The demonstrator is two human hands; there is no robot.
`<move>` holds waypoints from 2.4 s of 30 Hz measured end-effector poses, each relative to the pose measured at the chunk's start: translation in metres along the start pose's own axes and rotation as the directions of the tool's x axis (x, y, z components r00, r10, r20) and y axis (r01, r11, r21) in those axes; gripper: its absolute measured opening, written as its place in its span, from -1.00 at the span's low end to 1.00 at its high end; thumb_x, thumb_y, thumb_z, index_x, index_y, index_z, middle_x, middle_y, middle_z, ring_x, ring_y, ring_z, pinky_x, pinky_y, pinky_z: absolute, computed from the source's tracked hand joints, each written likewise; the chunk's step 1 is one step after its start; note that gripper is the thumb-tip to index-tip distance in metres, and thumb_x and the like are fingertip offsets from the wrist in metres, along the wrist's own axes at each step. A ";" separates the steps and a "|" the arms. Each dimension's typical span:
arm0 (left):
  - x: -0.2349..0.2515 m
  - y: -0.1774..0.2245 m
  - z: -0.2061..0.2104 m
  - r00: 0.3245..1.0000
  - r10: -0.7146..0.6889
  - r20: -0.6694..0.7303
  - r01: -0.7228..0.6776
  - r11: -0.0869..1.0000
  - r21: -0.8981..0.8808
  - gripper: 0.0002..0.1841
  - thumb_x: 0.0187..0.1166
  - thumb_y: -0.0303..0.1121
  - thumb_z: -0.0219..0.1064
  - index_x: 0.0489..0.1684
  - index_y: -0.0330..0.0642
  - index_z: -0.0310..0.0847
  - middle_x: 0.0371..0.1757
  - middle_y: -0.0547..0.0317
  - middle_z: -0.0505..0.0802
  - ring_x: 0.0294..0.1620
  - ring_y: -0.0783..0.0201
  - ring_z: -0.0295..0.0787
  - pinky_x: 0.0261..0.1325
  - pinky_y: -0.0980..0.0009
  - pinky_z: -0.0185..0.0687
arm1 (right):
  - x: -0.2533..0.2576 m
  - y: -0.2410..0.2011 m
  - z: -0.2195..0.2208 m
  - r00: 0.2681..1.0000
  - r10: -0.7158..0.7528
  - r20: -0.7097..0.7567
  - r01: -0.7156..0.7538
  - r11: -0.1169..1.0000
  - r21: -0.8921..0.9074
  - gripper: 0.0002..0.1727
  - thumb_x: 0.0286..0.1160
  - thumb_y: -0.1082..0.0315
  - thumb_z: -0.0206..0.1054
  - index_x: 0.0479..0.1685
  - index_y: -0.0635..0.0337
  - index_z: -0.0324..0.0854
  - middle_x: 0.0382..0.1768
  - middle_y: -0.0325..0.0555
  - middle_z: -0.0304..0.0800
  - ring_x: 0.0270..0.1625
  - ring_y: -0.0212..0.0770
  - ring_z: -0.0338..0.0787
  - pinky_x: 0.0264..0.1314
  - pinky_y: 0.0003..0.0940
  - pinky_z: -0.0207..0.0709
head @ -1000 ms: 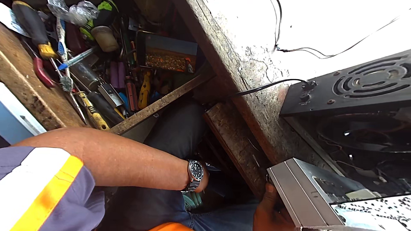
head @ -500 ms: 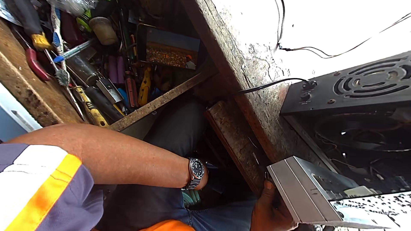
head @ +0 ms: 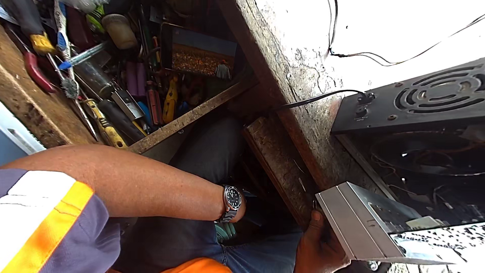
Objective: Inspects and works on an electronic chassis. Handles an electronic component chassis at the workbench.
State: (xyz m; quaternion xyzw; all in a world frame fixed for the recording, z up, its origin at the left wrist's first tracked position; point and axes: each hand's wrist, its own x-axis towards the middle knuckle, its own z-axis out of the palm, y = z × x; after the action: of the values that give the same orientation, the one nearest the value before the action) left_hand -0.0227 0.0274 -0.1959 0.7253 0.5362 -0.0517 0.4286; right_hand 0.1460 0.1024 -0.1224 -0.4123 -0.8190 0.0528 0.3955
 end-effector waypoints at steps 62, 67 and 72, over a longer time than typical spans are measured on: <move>0.001 0.002 -0.007 0.994 0.017 0.109 -0.026 0.996 0.082 -0.82 0.62 -0.46 0.18 -0.10 -0.41 0.66 -0.04 -0.20 0.77 0.07 -0.14 0.75 0.12 -0.08 0.61 | -0.002 -0.002 0.002 0.998 0.048 -0.030 -0.049 0.999 -0.021 -0.75 0.40 0.54 0.44 -0.16 0.69 0.68 -0.18 0.01 0.88 0.02 -0.72 0.81 0.26 -0.82 0.56; -0.005 0.002 -0.012 0.993 0.034 0.113 -0.045 0.994 0.095 -0.82 0.63 -0.49 0.17 -0.07 -0.42 0.66 -0.02 -0.22 0.77 0.09 -0.16 0.75 0.14 -0.10 0.60 | -0.002 -0.006 0.001 0.996 0.084 -0.015 -0.085 0.993 -0.083 -0.71 0.44 0.51 0.45 -0.13 0.72 0.69 -0.14 0.18 0.86 0.07 -0.68 0.80 0.28 -0.83 0.51; -0.007 -0.002 -0.012 0.994 0.074 0.080 -0.081 0.994 0.080 -0.81 0.63 -0.47 0.20 -0.06 -0.44 0.67 -0.03 -0.25 0.77 0.08 -0.20 0.74 0.12 -0.14 0.59 | -0.005 0.001 0.002 0.995 0.091 -0.035 -0.092 0.994 -0.053 -0.72 0.44 0.51 0.45 -0.12 0.71 0.67 -0.12 0.16 0.85 0.12 -0.59 0.81 0.34 -0.75 0.53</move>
State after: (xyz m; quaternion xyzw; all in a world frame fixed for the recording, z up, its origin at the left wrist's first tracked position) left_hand -0.0319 0.0304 -0.1854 0.7603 0.4881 -0.0852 0.4201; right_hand 0.1470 0.0995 -0.1271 -0.4608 -0.7938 0.0417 0.3947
